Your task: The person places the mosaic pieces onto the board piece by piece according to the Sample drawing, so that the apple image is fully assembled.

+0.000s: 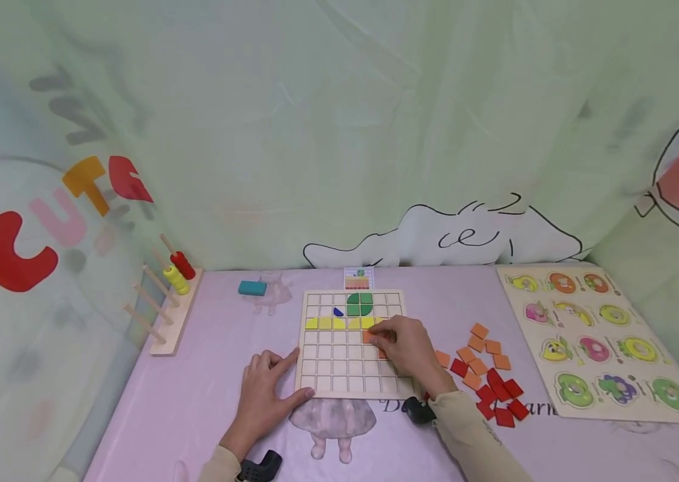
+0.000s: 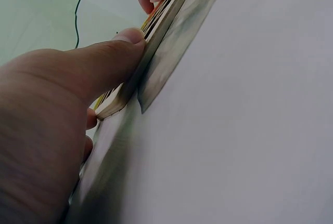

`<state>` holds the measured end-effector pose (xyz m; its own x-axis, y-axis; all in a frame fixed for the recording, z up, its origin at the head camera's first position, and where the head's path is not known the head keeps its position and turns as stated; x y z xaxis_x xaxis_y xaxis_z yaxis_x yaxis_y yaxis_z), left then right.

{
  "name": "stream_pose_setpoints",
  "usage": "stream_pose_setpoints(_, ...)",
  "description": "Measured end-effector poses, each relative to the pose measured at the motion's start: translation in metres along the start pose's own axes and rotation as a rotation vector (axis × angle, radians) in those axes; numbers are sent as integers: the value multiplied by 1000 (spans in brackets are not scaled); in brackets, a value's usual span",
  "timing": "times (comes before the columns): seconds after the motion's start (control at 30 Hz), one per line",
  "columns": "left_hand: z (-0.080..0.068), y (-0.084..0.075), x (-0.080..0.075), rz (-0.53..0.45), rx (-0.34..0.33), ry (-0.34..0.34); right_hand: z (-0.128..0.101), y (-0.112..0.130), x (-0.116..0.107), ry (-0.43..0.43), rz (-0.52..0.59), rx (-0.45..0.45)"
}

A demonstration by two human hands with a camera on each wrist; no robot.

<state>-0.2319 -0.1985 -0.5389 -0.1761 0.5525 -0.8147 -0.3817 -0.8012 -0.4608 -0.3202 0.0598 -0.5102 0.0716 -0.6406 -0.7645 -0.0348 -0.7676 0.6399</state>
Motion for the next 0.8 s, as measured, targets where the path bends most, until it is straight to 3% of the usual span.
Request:
stream_pose_setpoints(0.27, -1, 1, 1, 4, -7, 6, 1, 0, 2, 21, 12, -9)
stream_pose_setpoints(0.43, -1, 1, 1, 4, -6, 2, 2, -6, -14, 13, 60, 7)
stream_pose_setpoints(0.57, -1, 2, 1, 9, -7, 7, 1, -26, -40, 27, 70, 77)
stream_pose_setpoints(0.8, -1, 1, 2, 7, -10, 8, -15, -68, -68, 174, -93, 152)
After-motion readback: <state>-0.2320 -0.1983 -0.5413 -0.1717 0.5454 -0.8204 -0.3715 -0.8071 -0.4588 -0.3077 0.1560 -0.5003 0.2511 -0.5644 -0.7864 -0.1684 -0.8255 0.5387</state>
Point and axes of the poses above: each hand's wrist, its own z-axis towards the middle knuckle, its own x-axis out of the palm, y = z × x, the point moved 10 cm from there along z, towards the middle knuckle, and after that the axes turned 12 degrees about x, right-handed, at the moved point
